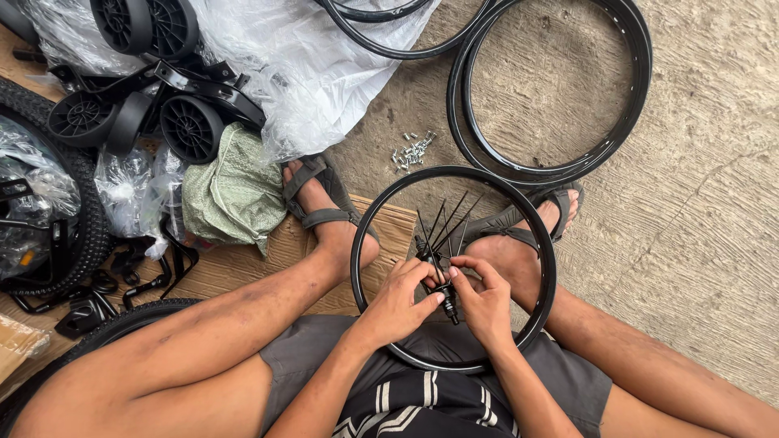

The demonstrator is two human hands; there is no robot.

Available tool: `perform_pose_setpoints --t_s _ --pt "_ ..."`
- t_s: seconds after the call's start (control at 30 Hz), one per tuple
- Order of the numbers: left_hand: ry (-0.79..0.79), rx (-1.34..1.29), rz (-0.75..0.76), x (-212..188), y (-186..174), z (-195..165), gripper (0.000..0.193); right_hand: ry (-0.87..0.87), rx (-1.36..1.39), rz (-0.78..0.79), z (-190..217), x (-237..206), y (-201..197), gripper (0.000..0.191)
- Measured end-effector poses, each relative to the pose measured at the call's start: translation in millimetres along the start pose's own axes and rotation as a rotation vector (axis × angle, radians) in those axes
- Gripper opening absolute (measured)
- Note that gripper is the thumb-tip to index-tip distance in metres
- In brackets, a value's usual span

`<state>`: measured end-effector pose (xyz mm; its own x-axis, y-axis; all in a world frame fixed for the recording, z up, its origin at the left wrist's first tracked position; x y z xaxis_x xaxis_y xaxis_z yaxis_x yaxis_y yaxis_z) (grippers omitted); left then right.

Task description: The person assembles a bicycle wheel by inserting spokes into the hub and rim, then securing them with nipples. They work methodically around the rim, threading each spoke and tightening it by hand.

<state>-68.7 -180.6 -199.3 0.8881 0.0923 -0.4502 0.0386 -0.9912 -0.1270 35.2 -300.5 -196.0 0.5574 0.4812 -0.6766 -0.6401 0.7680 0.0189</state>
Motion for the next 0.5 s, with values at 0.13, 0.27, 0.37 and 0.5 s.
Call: perform_pose_setpoints --t_s 0.13,0.27,0.37,0.5 --pt "0.024 0.091 -0.050 0.0 4.2 0.3 0.023 -0.215 0.000 0.010 4.9 -1.2 -0.2 0.026" --pt "-0.058 0.177 -0.116 1.7 11.9 -0.8 0.023 -0.228 -0.044 0.027 8.7 -4.2 1.1 0.031" --pt "-0.064 0.154 -0.183 3.3 14.2 -2.5 0.032 -0.223 -0.093 0.049 9.7 -6.7 4.8 0.029" --pt "-0.057 0.091 -0.186 5.8 12.0 -0.6 0.022 -0.209 -0.108 0.089 7.1 -8.4 10.4 0.024"
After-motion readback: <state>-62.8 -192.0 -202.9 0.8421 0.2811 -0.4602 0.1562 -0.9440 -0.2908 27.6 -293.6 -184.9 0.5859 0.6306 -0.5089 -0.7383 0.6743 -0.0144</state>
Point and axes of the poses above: each hand's wrist, its own x-axis towards the middle knuckle, its own y-axis out of the palm, z = x × y, the point moved 2 cm from there along x, towards the middle knuckle, and after that the axes turned 9 degrees about z, right-handed, at the moved point
